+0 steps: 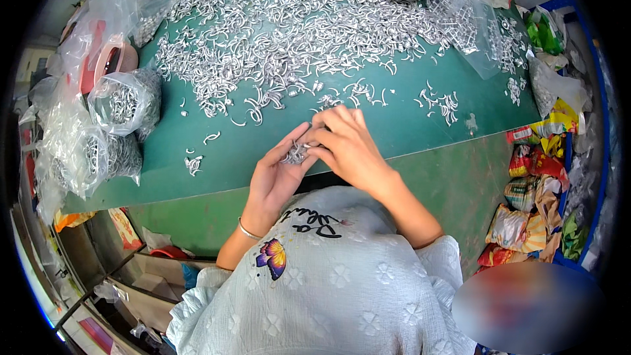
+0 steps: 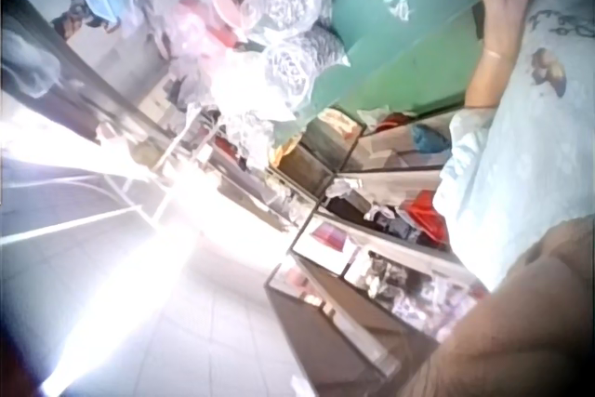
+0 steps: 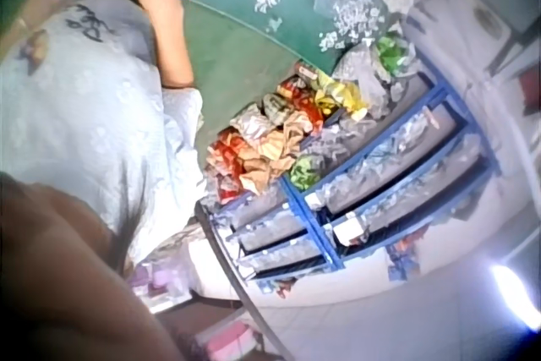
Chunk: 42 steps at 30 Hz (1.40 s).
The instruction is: The person sorts through a large quantity of small curved metal parts on a workbench, picking up individual pieces and small handfuls and placing them into plastic bags.
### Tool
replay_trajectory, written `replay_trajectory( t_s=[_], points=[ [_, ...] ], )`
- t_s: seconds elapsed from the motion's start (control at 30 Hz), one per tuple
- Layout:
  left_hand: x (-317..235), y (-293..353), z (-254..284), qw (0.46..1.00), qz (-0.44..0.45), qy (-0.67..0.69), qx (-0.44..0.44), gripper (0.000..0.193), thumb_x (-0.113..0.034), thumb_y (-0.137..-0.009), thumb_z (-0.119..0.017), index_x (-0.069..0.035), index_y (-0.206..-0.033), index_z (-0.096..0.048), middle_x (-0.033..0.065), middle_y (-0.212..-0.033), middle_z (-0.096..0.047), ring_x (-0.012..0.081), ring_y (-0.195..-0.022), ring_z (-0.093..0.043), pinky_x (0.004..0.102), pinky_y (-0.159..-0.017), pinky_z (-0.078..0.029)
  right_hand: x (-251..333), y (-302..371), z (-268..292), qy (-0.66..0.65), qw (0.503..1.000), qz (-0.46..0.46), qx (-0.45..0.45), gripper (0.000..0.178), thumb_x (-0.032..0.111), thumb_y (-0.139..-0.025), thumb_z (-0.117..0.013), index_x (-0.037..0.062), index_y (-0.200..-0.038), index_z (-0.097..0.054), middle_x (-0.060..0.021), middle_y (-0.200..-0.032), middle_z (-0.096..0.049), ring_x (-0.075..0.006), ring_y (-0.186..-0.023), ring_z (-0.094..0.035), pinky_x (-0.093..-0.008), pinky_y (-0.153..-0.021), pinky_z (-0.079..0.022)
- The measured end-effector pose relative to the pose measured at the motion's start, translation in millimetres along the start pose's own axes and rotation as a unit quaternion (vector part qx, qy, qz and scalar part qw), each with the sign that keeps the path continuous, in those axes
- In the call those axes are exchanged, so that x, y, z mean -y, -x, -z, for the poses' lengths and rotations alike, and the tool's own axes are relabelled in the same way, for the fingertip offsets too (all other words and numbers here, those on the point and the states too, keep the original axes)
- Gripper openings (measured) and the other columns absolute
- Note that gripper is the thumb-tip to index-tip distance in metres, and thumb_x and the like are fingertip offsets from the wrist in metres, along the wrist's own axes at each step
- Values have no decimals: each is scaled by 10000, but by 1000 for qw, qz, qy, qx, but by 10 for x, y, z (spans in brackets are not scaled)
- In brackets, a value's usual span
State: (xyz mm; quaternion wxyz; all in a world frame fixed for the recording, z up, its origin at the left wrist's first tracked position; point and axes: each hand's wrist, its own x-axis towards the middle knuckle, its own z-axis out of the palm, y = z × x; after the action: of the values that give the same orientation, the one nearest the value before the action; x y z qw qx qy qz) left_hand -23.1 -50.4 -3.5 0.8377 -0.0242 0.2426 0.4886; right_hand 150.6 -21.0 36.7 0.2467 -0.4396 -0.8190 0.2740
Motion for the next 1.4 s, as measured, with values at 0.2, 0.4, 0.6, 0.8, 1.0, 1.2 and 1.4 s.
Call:
replay_trajectory(
  t_s=[0.2, 0.4, 0.6, 0.8, 1.0, 1.2, 1.4],
  points=[
    [85, -40, 55, 1000, -6, 1, -7, 367, -141, -971, -494, 87, -1259, -489, 206, -1302, -516, 284, -1193, -520, 400, -1015, -438, -164, 214, 60, 25, 991, -23, -129, 130, 84, -753, -717, 68, -872, -666, -36, -938, -590, -233, -937, -528, -368, -822, -354],
    [91, -125, 330, 979, 55, 110, 162, 321, -135, -974, -516, 77, -1216, -516, 109, -1033, -618, 208, -926, -605, 316, -804, -523, -971, 702, 438, 290, 889, -216, -281, 121, 92, -736, -747, 65, -825, -669, -51, -957, -601, -253, -932, -523, -387, -788, -361],
    [60, 35, 209, 999, -27, 16, 3, 399, -111, -957, -511, 89, -1297, -452, 160, -1151, -588, 256, -1051, -580, 354, -913, -492, -927, 638, 523, 268, 881, -193, -339, 209, 104, -771, -724, 66, -961, -644, -90, -1032, -594, -293, -993, -527, -398, -857, -381],
    [-140, 297, 25, 994, -72, 35, -76, 453, -80, -939, -467, 108, -1344, -392, 224, -1329, -480, 320, -1238, -475, 424, -1080, -380, -805, 481, 160, 251, 916, -129, -283, 171, 101, -811, -691, 60, -973, -654, -90, -1082, -595, -295, -1046, -530, -401, -925, -356],
    [-391, 781, 457, 954, -275, -28, -119, 367, -123, -952, -501, 66, -1266, -504, 124, -1088, -600, 198, -950, -566, 323, -824, -487, -483, 315, -4, 146, 959, -82, -231, 129, 29, -812, -667, 41, -941, -657, -88, -1051, -604, -277, -1018, -543, -379, -904, -376],
    [-870, 702, 705, 484, -536, -599, -346, 265, -106, -970, -487, 31, -1186, -556, 127, -1135, -559, 219, -999, -550, 323, -916, -429, -311, 205, -167, 101, 973, -58, -197, 121, -1, -804, -660, 35, -920, -656, -90, -1034, -604, -273, -1014, -547, -370, -899, -387],
    [-972, 624, 678, 354, -399, -785, -315, 465, -116, -796, -714, -2, -1211, -540, 204, -1202, -470, 384, -1090, -458, 460, -997, -355, -372, 221, -125, 99, 973, -66, -196, 110, -2, -812, -652, 21, -919, -652, -101, -1017, -605, -283, -993, -551, -376, -894, -397]
  ],
)
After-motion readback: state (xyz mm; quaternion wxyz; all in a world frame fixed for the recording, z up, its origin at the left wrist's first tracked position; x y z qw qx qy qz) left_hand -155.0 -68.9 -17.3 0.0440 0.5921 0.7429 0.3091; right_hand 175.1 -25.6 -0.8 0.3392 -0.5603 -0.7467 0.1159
